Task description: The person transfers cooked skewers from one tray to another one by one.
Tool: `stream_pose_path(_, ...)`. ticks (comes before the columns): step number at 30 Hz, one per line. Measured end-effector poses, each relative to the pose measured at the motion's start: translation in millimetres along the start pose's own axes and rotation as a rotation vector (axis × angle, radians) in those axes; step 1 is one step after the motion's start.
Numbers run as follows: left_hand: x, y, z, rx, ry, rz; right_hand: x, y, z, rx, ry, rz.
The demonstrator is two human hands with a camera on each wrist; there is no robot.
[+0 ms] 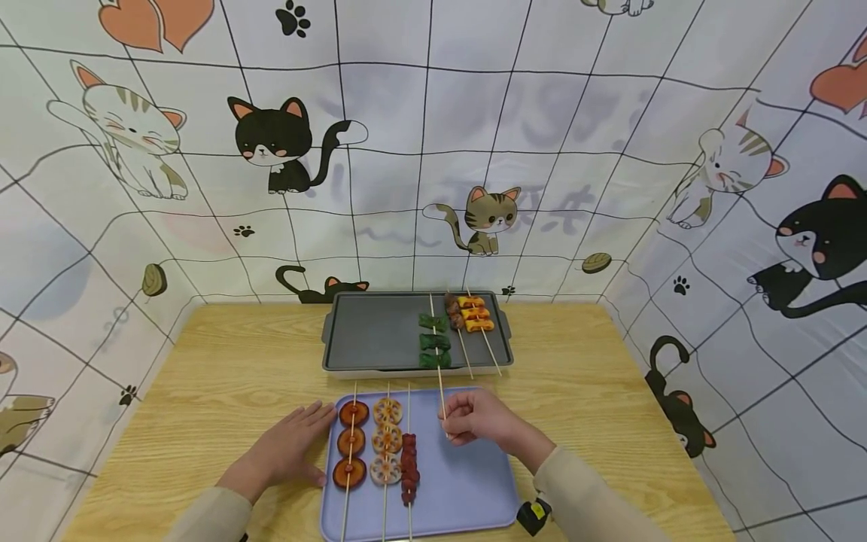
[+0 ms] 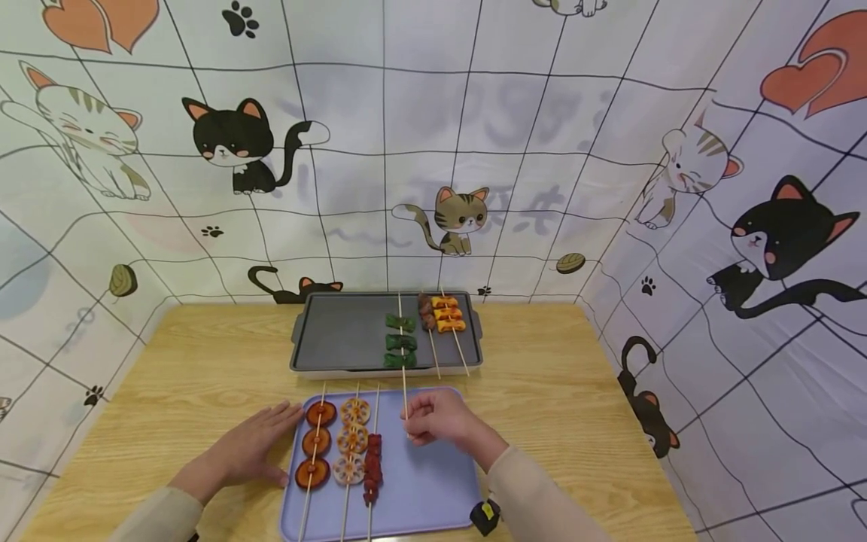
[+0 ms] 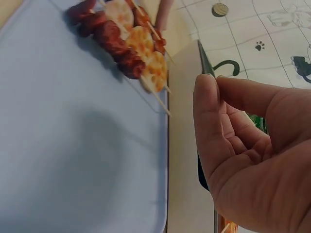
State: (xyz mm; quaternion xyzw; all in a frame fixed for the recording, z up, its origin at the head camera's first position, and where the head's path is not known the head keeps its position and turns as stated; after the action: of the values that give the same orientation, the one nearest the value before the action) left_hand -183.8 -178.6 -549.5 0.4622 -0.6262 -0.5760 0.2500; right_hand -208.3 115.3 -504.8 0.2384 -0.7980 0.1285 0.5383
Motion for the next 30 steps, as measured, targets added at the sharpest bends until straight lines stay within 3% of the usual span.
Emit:
stream_pose_path(13, 0.0, 1.0, 2.1, 0.029, 0.041, -0.019, -24.5, -17.9, -18.6, 0.098, -0.047, -0.014)
stream_pose_path(24, -2.0, 0.2, -0.5, 0.012, 0.025, -0.024, -49.0, -36.0, -31.6, 0.152, -0.068, -0.038)
stream_pose_path(30, -1.6, 0.7, -0.3, 0.019, 0.031, -0.018, -56.0, -43.0, -38.4, 0.189, -0.093, -0.001)
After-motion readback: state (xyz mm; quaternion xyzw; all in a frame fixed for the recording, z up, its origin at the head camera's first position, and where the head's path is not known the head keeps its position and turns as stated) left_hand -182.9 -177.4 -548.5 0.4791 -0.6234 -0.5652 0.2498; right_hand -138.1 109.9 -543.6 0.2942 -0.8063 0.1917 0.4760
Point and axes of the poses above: each hand's wrist, its own z-axis towards the middle knuckle, its own y-axis out of the back of the hand, x = y × z, the point moved 7 cm from there along z, towards the middle knuckle, and after that the axes turned 6 degrees about z, right-handed, at the moved point
